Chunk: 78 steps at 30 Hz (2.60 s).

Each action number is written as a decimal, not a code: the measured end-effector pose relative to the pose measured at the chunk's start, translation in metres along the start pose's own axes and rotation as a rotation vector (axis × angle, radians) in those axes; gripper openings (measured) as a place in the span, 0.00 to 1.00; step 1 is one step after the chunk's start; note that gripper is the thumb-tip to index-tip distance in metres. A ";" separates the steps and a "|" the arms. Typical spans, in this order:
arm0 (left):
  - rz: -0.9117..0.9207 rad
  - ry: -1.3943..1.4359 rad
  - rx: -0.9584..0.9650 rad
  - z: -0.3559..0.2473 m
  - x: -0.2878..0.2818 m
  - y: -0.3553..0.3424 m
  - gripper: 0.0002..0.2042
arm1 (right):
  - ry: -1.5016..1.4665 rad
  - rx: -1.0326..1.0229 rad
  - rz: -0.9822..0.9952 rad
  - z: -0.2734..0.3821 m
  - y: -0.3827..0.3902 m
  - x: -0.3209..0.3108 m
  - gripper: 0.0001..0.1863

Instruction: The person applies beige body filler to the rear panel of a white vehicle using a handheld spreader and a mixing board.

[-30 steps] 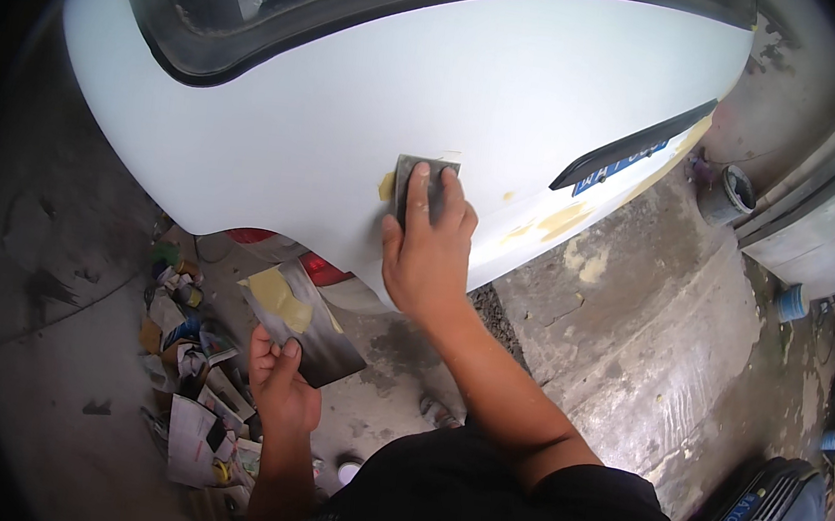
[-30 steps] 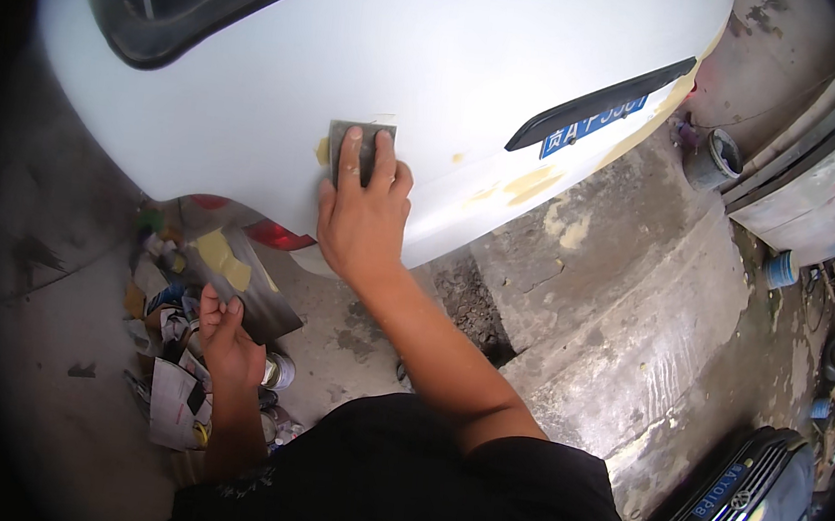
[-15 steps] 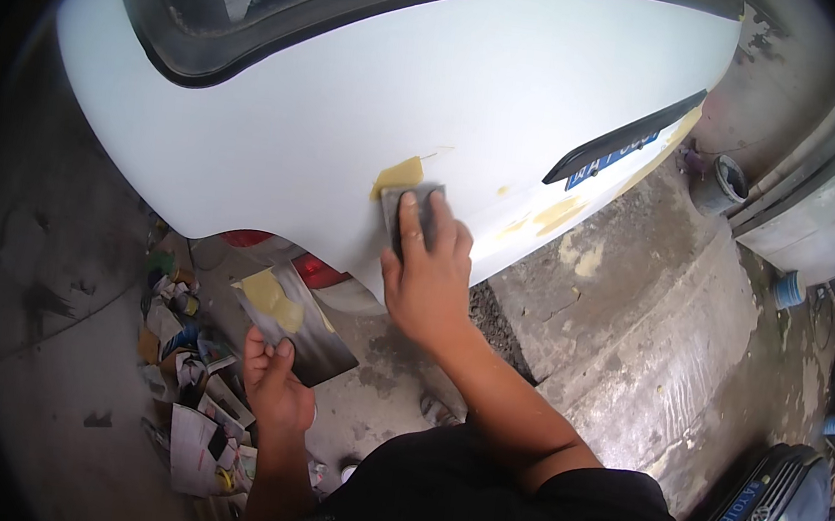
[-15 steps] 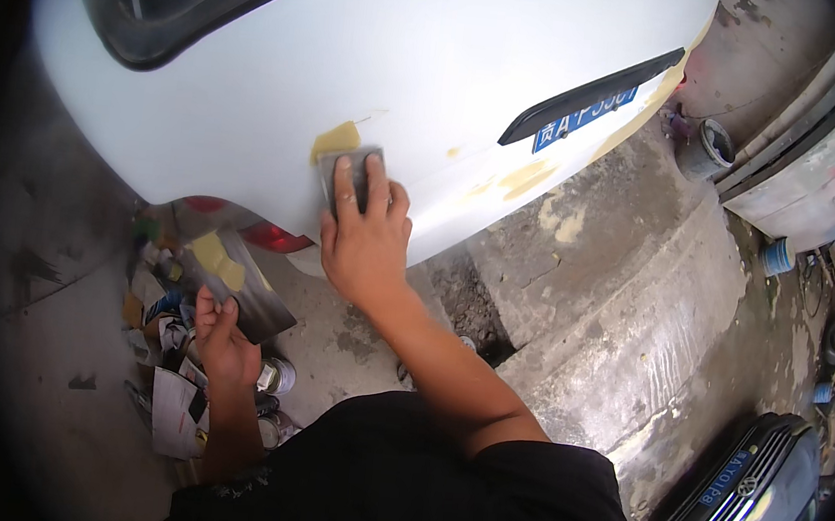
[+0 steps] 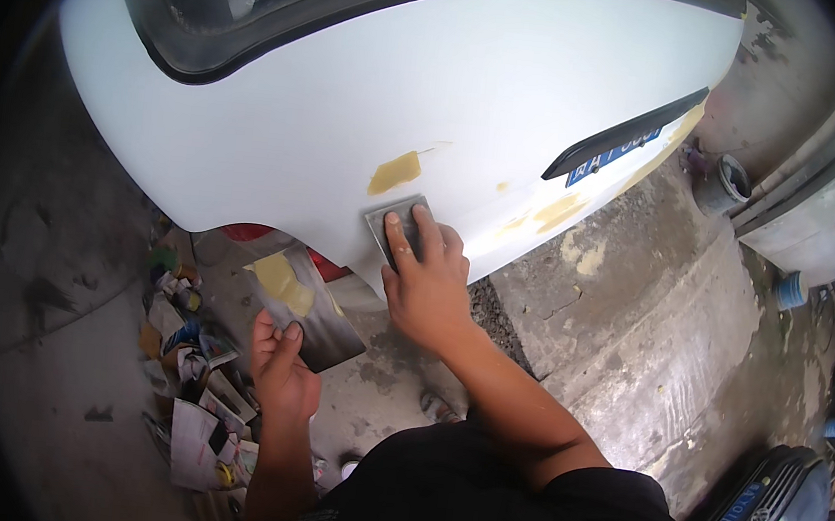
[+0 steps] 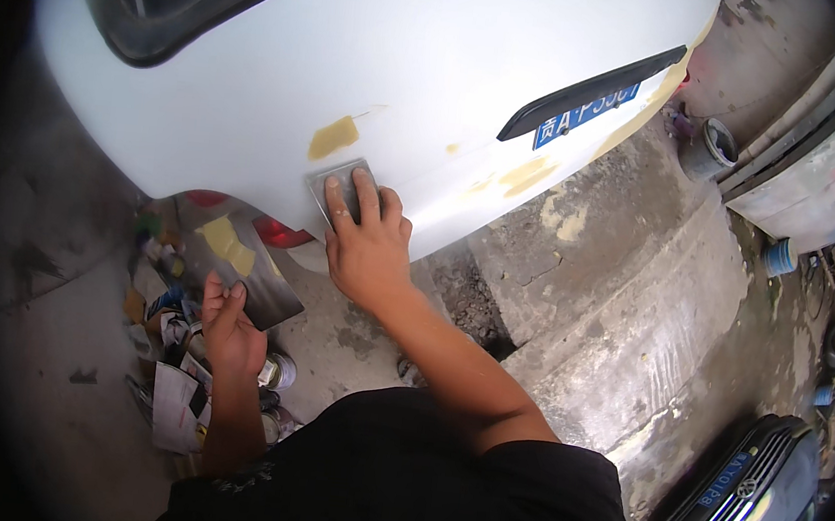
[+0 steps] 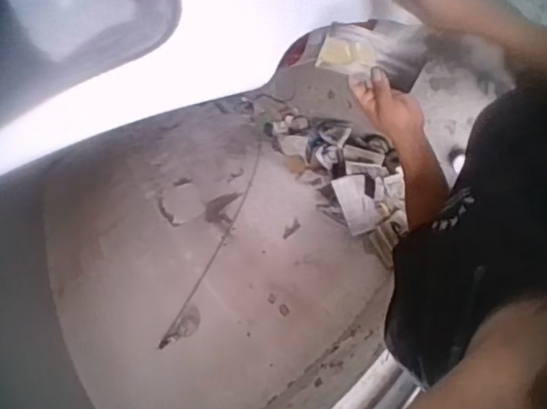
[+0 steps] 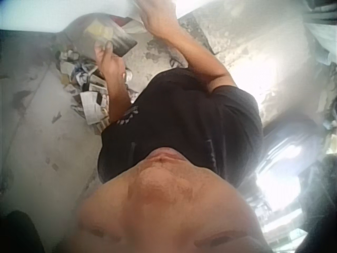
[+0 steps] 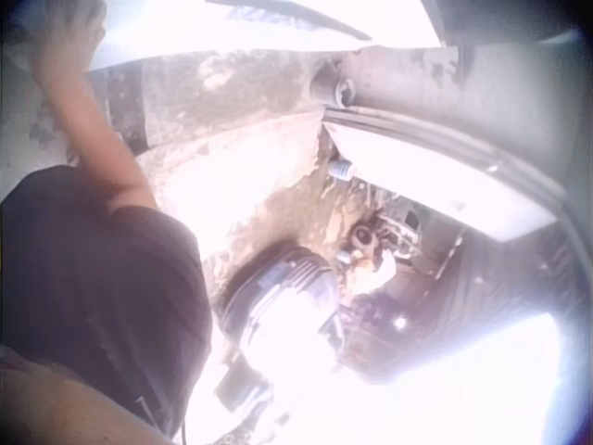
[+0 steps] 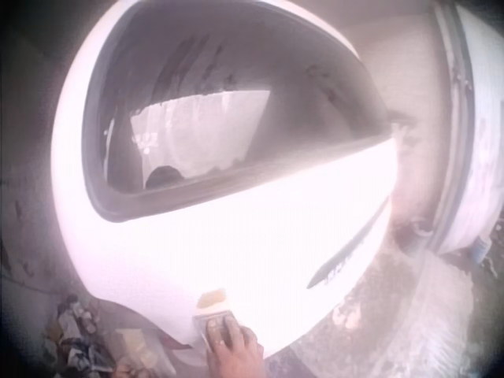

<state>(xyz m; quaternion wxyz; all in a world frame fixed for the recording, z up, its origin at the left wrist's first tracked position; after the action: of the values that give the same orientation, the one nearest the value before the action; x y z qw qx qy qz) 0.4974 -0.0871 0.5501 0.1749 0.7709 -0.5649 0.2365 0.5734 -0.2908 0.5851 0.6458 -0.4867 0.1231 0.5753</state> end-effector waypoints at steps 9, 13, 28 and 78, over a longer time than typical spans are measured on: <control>0.069 0.046 0.038 0.003 0.066 -0.001 0.18 | -0.689 -0.194 0.399 -0.017 0.063 -0.018 0.27; 0.049 -0.076 0.129 -0.001 0.071 -0.001 0.18 | -0.411 -0.135 0.175 -0.041 0.054 -0.040 0.25; -0.003 -0.399 0.286 0.018 0.089 0.004 0.15 | -0.124 -0.123 0.090 -0.078 0.052 -0.040 0.24; 0.083 -0.213 -0.123 0.080 0.068 0.026 0.19 | -0.173 0.265 -0.133 -0.175 0.025 0.014 0.30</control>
<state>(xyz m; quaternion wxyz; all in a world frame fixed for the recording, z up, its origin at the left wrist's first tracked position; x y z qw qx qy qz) 0.5030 -0.1916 0.5221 0.1508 0.7554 -0.6253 0.1252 0.6264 -0.4202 0.4762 0.7491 -0.3529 0.1097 0.5498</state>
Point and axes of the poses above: each hand's wrist, its own y-axis away from the middle knuckle, its own x-axis out of the palm, z = x × y, the point moved 8 cm from there along -y, towards the middle knuckle, and after that the axes turned 2 degrees about y, right-handed, at the moved point
